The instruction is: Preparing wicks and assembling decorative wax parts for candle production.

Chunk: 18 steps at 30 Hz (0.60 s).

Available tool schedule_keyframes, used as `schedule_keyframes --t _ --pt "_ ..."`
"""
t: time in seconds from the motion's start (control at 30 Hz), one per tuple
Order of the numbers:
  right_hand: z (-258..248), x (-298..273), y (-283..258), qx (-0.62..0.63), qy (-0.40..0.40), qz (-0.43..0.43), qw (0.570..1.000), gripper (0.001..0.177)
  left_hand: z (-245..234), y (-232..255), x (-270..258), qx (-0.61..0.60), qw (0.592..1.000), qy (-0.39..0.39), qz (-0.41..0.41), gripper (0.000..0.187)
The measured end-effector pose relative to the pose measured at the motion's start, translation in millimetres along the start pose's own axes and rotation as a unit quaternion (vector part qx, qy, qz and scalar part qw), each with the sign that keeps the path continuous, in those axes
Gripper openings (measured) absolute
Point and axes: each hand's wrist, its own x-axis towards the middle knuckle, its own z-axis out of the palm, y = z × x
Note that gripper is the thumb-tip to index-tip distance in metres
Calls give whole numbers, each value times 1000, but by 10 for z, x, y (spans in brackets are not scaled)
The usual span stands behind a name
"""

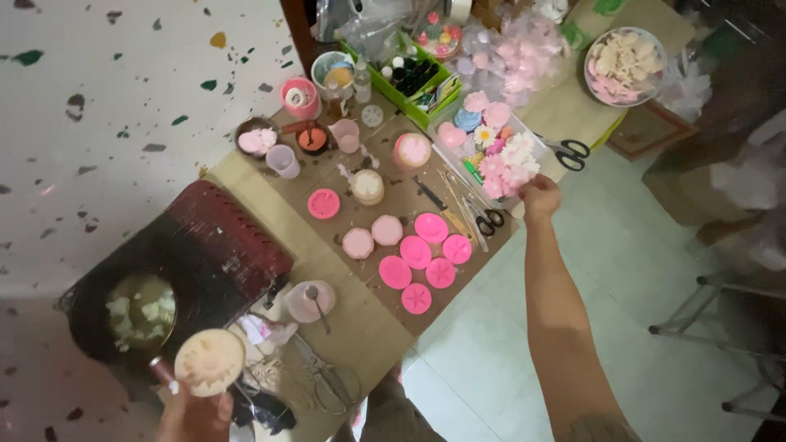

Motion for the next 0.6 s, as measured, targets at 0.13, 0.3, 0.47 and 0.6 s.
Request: schedule_keyframes --t 0.13,0.3,0.47,0.6 --pt "-1 -507 -449 -121 42 -31 991 40 615 296 -739 7 994 29 107 50" --pt "331 -1787 -541 -30 -77 -126 989 15 348 379 -697 -119 979 46 160 15" --pt "606 -3794 -1230 -68 -140 -157 975 11 644 703 -918 -112 978 16 174 14" --pt "569 -4456 -1015 -284 -75 -208 933 10 697 810 -966 -148 972 -65 171 17"
